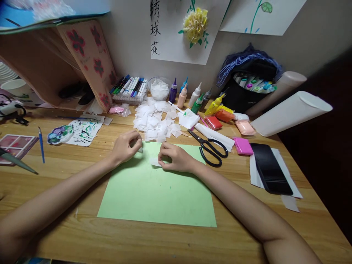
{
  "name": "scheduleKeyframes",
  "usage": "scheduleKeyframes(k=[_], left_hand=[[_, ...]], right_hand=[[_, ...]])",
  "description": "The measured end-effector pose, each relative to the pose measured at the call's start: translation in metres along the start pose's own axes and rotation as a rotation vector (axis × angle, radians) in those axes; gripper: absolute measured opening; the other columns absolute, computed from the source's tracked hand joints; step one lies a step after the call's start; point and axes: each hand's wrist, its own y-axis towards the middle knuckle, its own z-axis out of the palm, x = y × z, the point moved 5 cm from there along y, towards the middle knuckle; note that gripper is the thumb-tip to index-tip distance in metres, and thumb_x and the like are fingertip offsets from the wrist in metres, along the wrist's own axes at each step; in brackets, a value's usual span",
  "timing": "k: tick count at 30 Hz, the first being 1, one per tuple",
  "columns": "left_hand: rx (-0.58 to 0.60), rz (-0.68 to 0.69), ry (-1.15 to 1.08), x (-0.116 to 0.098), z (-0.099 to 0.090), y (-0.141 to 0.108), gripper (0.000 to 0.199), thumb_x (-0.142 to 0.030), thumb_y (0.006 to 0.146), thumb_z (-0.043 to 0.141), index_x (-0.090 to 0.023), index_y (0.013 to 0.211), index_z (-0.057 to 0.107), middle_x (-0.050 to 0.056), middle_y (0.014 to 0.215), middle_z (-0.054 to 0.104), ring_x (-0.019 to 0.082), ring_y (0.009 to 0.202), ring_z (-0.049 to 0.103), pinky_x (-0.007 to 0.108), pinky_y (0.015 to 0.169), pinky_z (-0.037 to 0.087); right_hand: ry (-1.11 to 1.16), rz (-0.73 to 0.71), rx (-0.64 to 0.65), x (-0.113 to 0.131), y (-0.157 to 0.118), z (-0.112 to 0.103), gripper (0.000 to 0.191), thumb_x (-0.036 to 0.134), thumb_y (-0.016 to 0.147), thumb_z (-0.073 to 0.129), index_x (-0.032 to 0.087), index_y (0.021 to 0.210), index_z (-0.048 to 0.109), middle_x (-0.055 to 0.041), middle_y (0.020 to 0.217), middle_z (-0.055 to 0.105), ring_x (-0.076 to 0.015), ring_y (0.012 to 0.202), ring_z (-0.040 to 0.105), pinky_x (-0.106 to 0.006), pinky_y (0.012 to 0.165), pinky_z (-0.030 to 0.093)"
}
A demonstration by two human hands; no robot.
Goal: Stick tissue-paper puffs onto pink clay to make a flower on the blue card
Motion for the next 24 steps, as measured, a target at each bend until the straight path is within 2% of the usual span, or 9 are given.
scheduleKeyframes(k=[4,8,11,13,17,20,24], left_hand=[[-0.050,0.008,0.027,-0.004,-0.001,-0.002,0.017,-0.027,0.079,0.049,-0.017,0.068,0.056,0.002,0.080,0.055,0.012,0.064,0.049,0.024,0.058,0.033],[0.006,-0.008,0.044,-0.002,0.003,-0.003,0.030,-0.029,0.082,0.048,-0.017,0.055,0.051,0.001,0.068,0.053,0.011,0.058,0.047,0.025,0.055,0.029],[0.002,0.027,0.025,-0.003,0.003,-0.003,0.029,-0.028,0.083,0.047,-0.016,0.057,0.052,0.000,0.064,0.052,0.011,0.057,0.045,0.025,0.055,0.029],[0.050,0.103,-0.002,-0.008,0.005,-0.005,0.024,-0.027,0.083,0.047,-0.017,0.062,0.053,-0.001,0.063,0.051,0.011,0.057,0.045,0.024,0.056,0.030],[0.195,0.225,-0.044,-0.021,0.013,-0.013,0.022,-0.028,0.083,0.047,-0.017,0.065,0.055,-0.003,0.056,0.049,0.010,0.052,0.041,0.024,0.052,0.027],[0.154,0.183,-0.047,-0.027,0.011,-0.017,0.022,-0.032,0.082,0.048,-0.017,0.068,0.056,-0.003,0.056,0.049,0.010,0.051,0.041,0.024,0.053,0.029],[0.121,0.058,-0.141,-0.028,0.010,-0.017,0.026,-0.044,0.080,0.054,-0.018,0.081,0.056,0.000,0.072,0.056,0.013,0.064,0.048,0.024,0.057,0.034]], right_hand=[[0.013,0.007,-0.038,0.000,0.001,-0.003,0.005,0.015,0.077,0.058,0.018,0.078,0.062,-0.0024,0.077,0.050,-0.0123,0.064,0.047,-0.025,0.056,0.039],[0.049,0.031,-0.099,-0.002,0.002,-0.008,0.003,0.016,0.077,0.060,0.018,0.079,0.061,-0.0025,0.078,0.050,-0.0125,0.064,0.046,-0.026,0.057,0.039],[0.046,0.085,-0.103,-0.003,0.001,-0.010,0.013,0.020,0.074,0.065,0.018,0.087,0.062,-0.0031,0.084,0.050,-0.0127,0.066,0.046,-0.026,0.059,0.040],[0.029,0.119,-0.067,-0.003,0.001,-0.007,0.015,0.022,0.073,0.068,0.018,0.086,0.063,-0.0028,0.084,0.050,-0.0133,0.069,0.047,-0.026,0.061,0.040],[0.046,0.149,-0.029,-0.001,0.000,-0.003,0.005,0.022,0.078,0.062,0.018,0.075,0.061,-0.0024,0.078,0.052,-0.0145,0.072,0.048,-0.027,0.064,0.039],[0.148,0.209,-0.134,-0.001,0.000,-0.005,0.010,0.025,0.082,0.061,0.018,0.075,0.061,-0.0023,0.078,0.051,-0.0137,0.069,0.048,-0.027,0.062,0.038],[0.315,0.323,-0.312,-0.003,-0.004,-0.005,0.018,0.033,0.083,0.061,0.018,0.075,0.064,-0.0019,0.075,0.051,-0.0137,0.068,0.048,-0.027,0.061,0.037]])
